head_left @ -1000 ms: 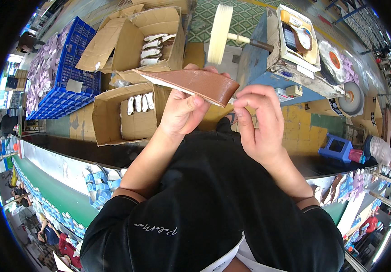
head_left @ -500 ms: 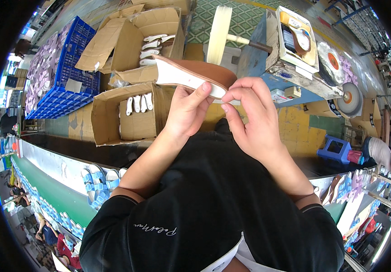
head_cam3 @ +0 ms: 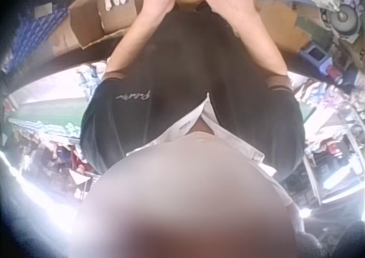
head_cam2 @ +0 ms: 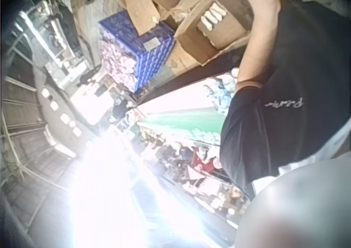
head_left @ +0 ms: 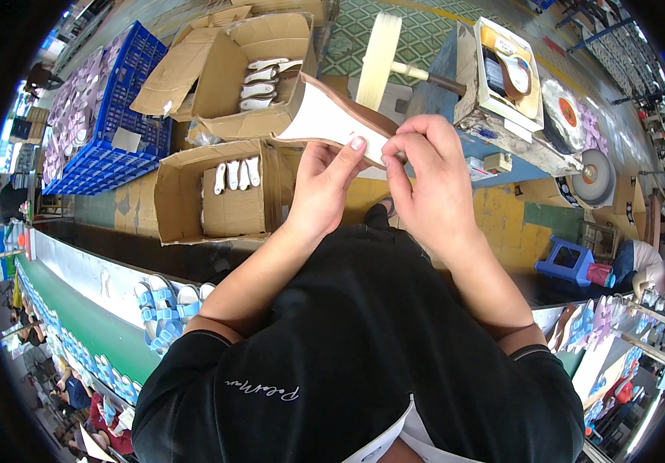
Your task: The person repeatedly picks up shoe insoles from a cardboard box, presses each one against a rotating buffing wheel, and then places the insoles on a nearby table. The process is repeated for multiple insoles throughout the clip.
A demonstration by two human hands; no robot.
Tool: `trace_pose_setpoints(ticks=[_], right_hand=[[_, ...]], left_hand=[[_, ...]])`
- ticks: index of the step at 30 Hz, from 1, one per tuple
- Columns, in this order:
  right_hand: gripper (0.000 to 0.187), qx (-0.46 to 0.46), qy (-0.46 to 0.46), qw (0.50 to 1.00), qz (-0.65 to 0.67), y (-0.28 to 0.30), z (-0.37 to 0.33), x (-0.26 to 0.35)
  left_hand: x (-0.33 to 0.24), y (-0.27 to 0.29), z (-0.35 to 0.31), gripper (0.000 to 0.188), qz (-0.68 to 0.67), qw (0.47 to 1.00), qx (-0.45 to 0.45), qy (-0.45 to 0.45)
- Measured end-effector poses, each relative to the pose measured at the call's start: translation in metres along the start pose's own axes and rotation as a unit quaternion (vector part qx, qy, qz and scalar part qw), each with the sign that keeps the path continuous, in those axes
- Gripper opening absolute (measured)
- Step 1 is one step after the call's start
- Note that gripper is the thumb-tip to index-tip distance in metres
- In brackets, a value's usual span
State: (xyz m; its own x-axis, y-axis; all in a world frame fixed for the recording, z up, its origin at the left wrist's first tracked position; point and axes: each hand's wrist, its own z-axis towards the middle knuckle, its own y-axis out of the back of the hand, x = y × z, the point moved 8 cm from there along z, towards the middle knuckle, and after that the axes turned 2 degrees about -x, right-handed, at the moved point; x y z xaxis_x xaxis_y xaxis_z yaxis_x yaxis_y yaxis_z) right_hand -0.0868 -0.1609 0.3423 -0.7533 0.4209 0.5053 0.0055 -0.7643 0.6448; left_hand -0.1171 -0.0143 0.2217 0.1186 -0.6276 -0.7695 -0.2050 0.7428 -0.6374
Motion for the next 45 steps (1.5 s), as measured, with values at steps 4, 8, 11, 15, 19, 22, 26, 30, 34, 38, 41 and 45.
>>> trace_pose_setpoints(ticks=[4,8,11,15,19,22,26,30,34,38,41,45], right_hand=[[0.021,-0.015,-0.023,0.999,0.024,-0.004,-0.003,-0.010],[0.027,-0.028,-0.140,0.985,0.096,-0.008,-0.015,-0.033],[0.033,-0.054,-0.249,0.933,0.255,-0.023,-0.027,-0.057],[0.042,-0.098,-0.310,0.870,0.370,-0.038,-0.042,-0.073],[0.056,-0.054,-0.272,0.866,0.417,-0.044,-0.047,-0.064],[0.063,-0.040,-0.264,0.859,0.437,-0.044,-0.050,-0.055],[0.065,-0.059,-0.239,0.864,0.439,-0.032,-0.049,-0.048],[0.066,-0.038,-0.179,0.911,0.369,-0.012,-0.047,-0.037],[0.066,-0.035,-0.114,0.942,0.312,0.002,-0.044,-0.024],[0.063,-0.083,-0.058,0.960,0.262,0.021,-0.040,-0.019],[0.061,-0.087,-0.045,0.954,0.283,0.033,-0.037,-0.020],[0.058,-0.062,-0.014,0.960,0.271,0.047,-0.033,-0.020]], left_hand=[[0.002,0.003,0.000,0.037,0.008,1.000,-0.003,-0.001],[0.000,0.002,0.001,0.041,-0.004,1.000,0.021,-0.005],[0.000,0.001,-0.001,0.044,0.005,1.000,0.025,-0.009],[0.002,-0.004,-0.001,0.049,-0.051,0.997,0.060,0.010],[0.004,-0.007,-0.003,0.054,-0.069,0.994,0.077,0.019],[0.004,-0.011,-0.003,0.055,-0.099,0.990,0.097,0.011],[0.001,-0.013,-0.003,0.056,-0.088,0.991,0.104,-0.004],[-0.010,-0.020,-0.005,0.060,-0.034,0.990,0.136,-0.012],[-0.014,-0.031,-0.007,0.062,-0.069,0.990,0.119,-0.029],[-0.014,-0.034,-0.005,0.063,-0.067,0.988,0.129,-0.040],[-0.017,-0.022,-0.002,0.069,0.026,0.990,0.123,-0.066],[-0.021,-0.002,-0.003,0.074,0.122,0.983,0.096,-0.095]])
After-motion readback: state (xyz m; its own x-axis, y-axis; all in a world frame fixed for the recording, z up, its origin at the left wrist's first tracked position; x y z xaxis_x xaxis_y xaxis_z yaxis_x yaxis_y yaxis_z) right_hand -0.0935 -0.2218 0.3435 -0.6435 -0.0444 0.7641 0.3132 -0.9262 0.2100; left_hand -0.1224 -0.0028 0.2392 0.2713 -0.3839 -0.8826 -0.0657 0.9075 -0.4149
